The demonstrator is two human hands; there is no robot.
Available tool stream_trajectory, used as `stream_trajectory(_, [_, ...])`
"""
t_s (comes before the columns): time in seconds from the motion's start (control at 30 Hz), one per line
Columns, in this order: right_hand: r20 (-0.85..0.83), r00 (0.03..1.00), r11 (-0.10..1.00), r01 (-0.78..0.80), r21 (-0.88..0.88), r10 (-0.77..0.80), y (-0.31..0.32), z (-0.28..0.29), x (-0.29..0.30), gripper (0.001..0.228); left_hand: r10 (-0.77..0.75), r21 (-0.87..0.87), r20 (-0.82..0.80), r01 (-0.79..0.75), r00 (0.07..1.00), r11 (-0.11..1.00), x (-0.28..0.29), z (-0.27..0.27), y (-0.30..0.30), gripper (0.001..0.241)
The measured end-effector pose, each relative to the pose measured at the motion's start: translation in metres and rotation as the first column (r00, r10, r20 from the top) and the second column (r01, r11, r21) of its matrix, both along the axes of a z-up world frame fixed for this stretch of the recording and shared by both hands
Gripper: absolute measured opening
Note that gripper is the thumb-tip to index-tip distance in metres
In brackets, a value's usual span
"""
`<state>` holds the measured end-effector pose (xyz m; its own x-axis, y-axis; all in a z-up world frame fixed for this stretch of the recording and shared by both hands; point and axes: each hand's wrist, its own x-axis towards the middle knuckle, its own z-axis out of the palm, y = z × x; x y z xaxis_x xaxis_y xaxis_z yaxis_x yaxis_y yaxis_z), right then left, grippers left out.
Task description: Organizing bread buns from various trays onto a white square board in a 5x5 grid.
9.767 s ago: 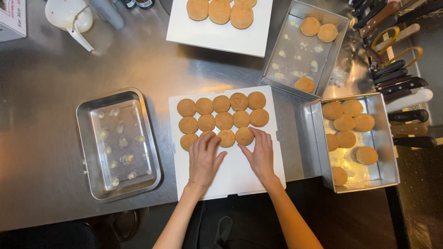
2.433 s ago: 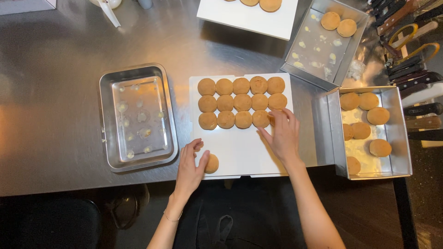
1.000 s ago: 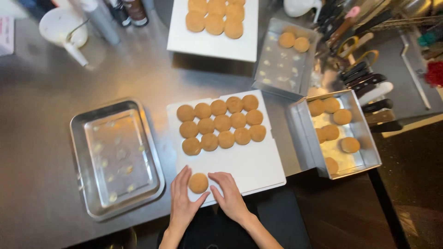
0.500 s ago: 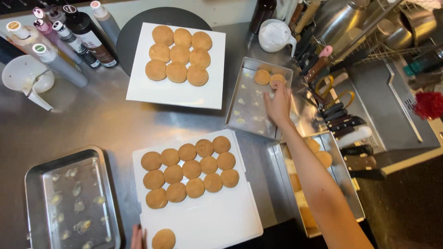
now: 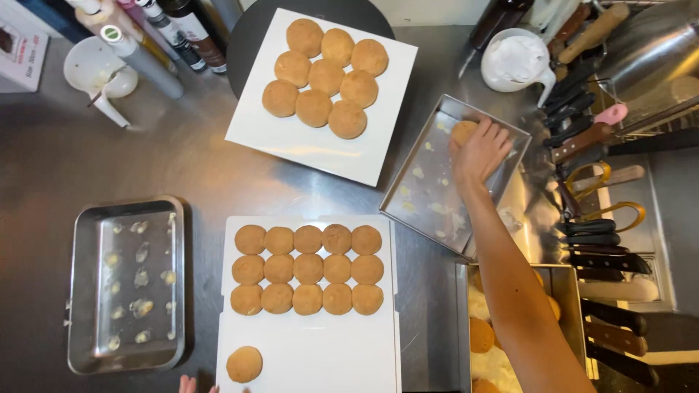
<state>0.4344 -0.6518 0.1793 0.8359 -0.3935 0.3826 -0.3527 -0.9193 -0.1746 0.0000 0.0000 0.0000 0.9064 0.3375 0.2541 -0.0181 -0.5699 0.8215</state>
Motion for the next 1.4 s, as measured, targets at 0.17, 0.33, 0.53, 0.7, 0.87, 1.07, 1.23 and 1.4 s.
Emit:
stream_trajectory(0.17, [0.190, 0.978, 0.996, -0.088, -0.007, 0.088, 0.027, 0.032, -0.017, 0.069, 0.039, 0.085, -0.120, -0.029, 0.992, 0.996, 0.062, 0.161, -0.072, 0.085])
stream_trajectory(0.33, [0.498, 0.862, 0.798, -0.365, 0.480, 0.095, 0.113, 0.111, -0.128, 0.054, -0.220, 0.133, -0.279, 0.264, 0.935, 0.955, 0.107, 0.266, -0.100, 0.090])
stream_trajectory(0.53, [0.076, 0.840, 0.485, -0.380, 0.788, 0.537, 0.299, 0.133, -0.309, 0.064, -0.510, 0.183, -0.288, 0.569, 0.811, 0.801, 0.122, 0.256, -0.069, 0.079])
stream_trajectory(0.7, [-0.037, 0.891, 0.619, -0.284, 0.732, 0.453, 0.389, 0.079, -0.354, 0.062, -0.619, 0.079, -0.241, 0.651, 0.747, 0.755, 0.125, 0.258, -0.054, 0.086])
stream_trajectory(0.87, [0.025, 0.907, 0.683, -0.333, 0.650, 0.420, 0.410, 0.071, -0.362, 0.068, -0.646, 0.066, -0.178, 0.663, 0.743, 0.745, 0.123, 0.242, -0.045, 0.088])
stream_trajectory(1.07, [0.135, 0.894, 0.626, -0.400, 0.669, 0.427, 0.416, 0.068, -0.370, 0.074, -0.666, 0.068, -0.148, 0.680, 0.731, 0.730, 0.123, 0.239, -0.045, 0.085])
stream_trajectory(1.23, [0.229, 0.901, 0.672, -0.429, 0.603, 0.369, 0.416, 0.057, -0.390, 0.077, -0.660, 0.042, -0.191, 0.678, 0.726, 0.734, 0.123, 0.242, -0.046, 0.083])
stream_trajectory(1.4, [0.088, 0.961, 0.590, -0.233, 0.773, 0.264, 0.420, 0.052, -0.395, 0.068, -0.652, 0.019, -0.183, 0.666, 0.736, 0.746, 0.123, 0.242, -0.048, 0.081])
